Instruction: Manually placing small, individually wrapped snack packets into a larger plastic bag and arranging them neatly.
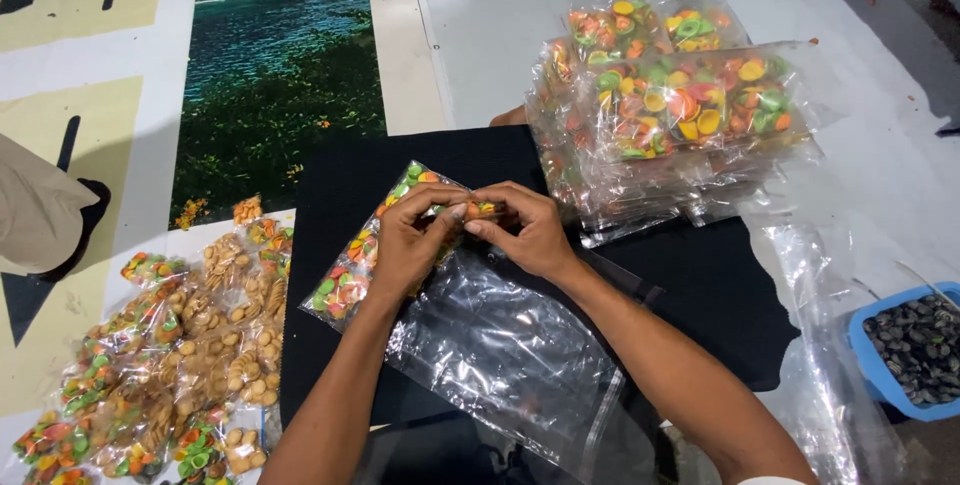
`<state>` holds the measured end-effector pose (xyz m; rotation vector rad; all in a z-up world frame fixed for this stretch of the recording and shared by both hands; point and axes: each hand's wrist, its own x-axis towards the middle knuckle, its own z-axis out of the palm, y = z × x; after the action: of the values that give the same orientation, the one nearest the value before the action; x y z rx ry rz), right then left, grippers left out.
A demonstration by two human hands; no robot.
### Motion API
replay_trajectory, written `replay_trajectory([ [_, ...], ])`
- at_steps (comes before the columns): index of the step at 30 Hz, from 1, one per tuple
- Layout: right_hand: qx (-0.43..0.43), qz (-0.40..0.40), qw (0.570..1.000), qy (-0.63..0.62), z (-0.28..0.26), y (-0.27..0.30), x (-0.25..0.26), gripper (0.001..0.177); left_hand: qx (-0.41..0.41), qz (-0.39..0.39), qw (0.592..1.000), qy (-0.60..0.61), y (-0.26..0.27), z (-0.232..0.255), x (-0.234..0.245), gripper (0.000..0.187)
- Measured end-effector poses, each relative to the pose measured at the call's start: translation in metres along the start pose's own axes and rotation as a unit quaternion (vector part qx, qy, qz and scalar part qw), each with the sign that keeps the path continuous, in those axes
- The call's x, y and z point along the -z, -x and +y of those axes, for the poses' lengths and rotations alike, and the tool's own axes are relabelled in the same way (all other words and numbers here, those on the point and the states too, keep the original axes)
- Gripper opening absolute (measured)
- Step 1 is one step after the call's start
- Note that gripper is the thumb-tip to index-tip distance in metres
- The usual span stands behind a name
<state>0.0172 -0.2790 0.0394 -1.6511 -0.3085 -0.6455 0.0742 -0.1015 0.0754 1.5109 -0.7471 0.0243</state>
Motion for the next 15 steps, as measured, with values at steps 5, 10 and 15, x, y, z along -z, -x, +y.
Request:
replay_trajectory([
  [5, -0.013, -0.008, 0.999, -0.038, -0.0004, -0.0001, -0.0019, 0.017, 0.041, 0.012, 0.999, 0.023, 0.0015, 0.0058, -0.0011, 0.018],
  [10, 0.001, 0.002, 0.999, -0.043, -0.0046, -0.0011, -0.0032, 0.012, 0.043, 0.011, 0.999, 0.030, 0.0024, -0.0010, -0.0009, 0.019],
  [15, 0.043, 0.025, 0.999, -0.018, -0.0028, -0.0044, -0.0011, 0.009, 0.013, -0.005, 1.000, -0.006, 0.0001, 0.0025, -0.0012, 0.018],
])
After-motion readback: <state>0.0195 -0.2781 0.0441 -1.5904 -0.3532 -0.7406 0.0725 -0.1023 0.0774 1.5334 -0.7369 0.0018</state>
